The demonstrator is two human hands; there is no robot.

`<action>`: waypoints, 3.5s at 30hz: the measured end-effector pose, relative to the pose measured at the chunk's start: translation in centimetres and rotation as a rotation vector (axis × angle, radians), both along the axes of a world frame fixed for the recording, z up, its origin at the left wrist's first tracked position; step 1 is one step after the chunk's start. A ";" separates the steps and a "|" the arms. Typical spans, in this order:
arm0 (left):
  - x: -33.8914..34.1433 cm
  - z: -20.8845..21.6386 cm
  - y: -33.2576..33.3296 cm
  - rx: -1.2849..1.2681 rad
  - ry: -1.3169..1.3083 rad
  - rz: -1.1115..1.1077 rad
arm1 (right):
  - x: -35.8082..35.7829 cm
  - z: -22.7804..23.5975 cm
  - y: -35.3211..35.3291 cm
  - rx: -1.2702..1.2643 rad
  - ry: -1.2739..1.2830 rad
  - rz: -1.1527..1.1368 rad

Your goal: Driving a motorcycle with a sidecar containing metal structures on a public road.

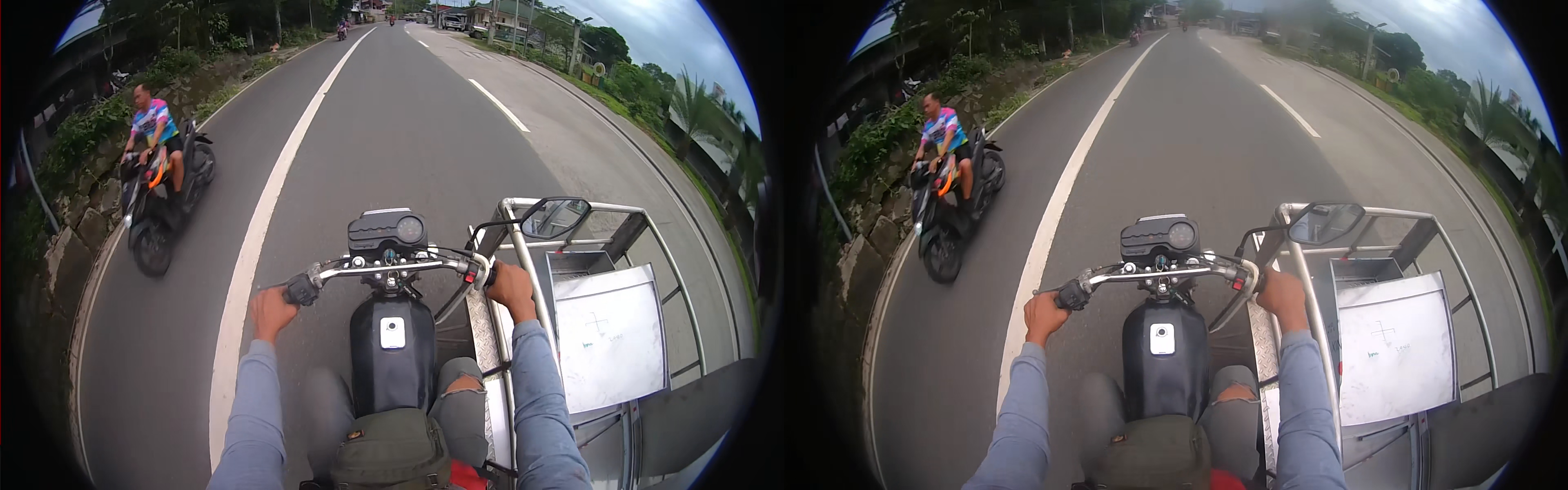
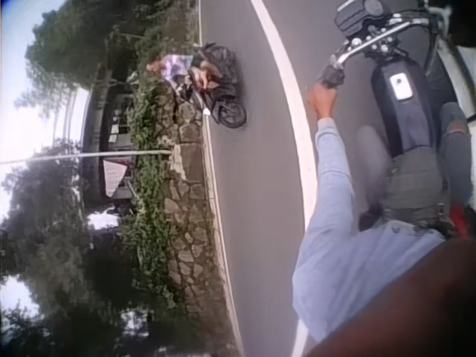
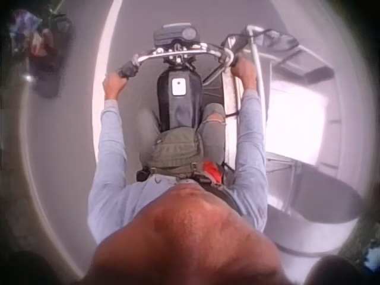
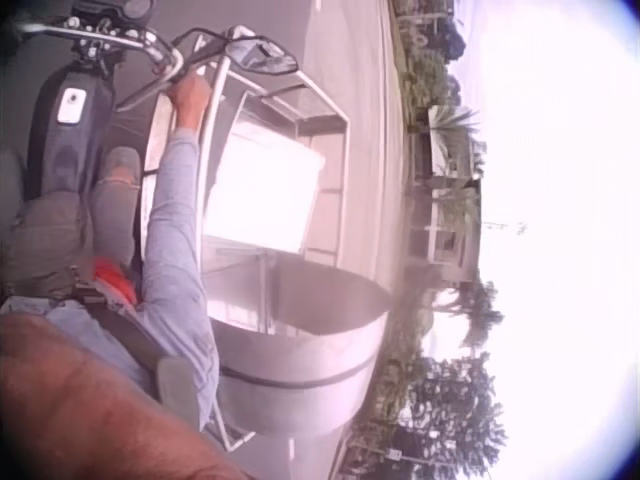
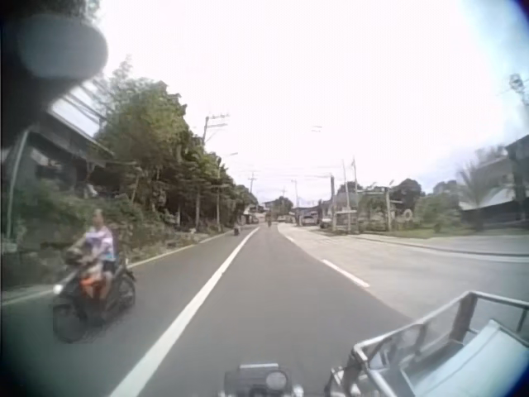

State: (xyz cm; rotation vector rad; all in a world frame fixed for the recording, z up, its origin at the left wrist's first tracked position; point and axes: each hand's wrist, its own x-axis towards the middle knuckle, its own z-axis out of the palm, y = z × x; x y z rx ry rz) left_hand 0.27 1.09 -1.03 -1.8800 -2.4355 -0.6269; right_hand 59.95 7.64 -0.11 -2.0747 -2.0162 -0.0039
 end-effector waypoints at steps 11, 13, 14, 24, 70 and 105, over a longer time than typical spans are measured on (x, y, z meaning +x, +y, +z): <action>0.0 -0.6 -0.6 0.002 -0.017 0.003 | 0.2 -0.3 0.5 -0.038 -0.026 0.002; 0.0 -0.6 -0.4 -0.031 -0.002 0.011 | 0.6 -0.4 0.8 0.014 0.000 0.022; 0.1 -0.3 0.0 -0.021 -0.002 0.022 | 0.7 -0.2 1.1 0.066 0.019 0.044; 0.5 -0.2 0.0 -0.017 0.005 0.031 | 0.5 0.1 0.6 0.035 0.002 0.002; -0.5 -4.1 2.3 -0.007 0.113 -0.095 | 3.2 0.7 -1.2 -0.030 0.123 0.008; -0.4 -0.7 0.8 -0.069 0.003 -0.027 | 1.1 1.0 1.6 -0.130 0.070 0.056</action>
